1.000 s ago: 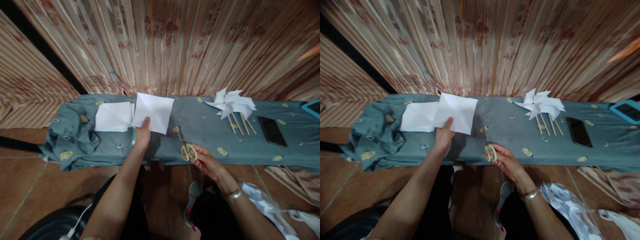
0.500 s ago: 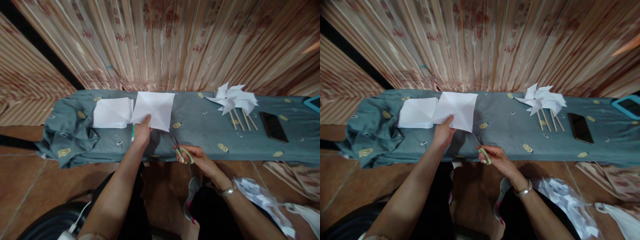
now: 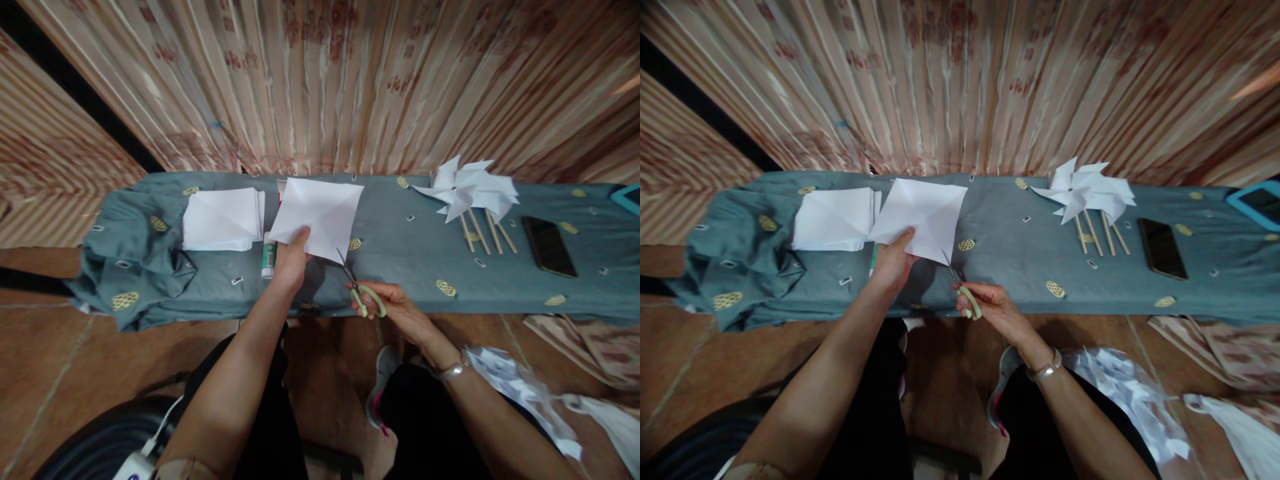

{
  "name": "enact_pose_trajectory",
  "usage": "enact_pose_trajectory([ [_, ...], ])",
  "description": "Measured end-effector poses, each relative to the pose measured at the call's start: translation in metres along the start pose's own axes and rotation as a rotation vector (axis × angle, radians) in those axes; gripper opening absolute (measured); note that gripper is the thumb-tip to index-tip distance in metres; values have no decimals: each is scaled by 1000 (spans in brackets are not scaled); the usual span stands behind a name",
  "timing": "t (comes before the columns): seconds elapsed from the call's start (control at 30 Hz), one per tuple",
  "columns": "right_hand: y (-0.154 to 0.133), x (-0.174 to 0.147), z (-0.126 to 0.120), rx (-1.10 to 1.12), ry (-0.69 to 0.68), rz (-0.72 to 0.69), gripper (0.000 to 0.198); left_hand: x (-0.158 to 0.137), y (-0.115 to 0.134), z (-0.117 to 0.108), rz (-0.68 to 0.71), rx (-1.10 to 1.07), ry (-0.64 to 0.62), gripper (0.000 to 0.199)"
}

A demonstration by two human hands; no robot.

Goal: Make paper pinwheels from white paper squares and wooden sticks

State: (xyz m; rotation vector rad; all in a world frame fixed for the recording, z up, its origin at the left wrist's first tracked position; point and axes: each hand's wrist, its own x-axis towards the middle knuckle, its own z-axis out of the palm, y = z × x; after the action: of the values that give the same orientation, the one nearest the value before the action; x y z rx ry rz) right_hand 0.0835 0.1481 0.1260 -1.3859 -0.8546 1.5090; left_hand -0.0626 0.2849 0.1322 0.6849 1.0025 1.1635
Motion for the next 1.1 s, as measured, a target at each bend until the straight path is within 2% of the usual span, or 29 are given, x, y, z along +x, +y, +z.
enact_pose_trajectory([
  [0.87,4,3,-2,16,7,18,50,-1,-1,-2,5,28,-34,45],
  [1.1,4,3,-1,27,2,7,49,0,-3,-3,-17,37,-6,42],
])
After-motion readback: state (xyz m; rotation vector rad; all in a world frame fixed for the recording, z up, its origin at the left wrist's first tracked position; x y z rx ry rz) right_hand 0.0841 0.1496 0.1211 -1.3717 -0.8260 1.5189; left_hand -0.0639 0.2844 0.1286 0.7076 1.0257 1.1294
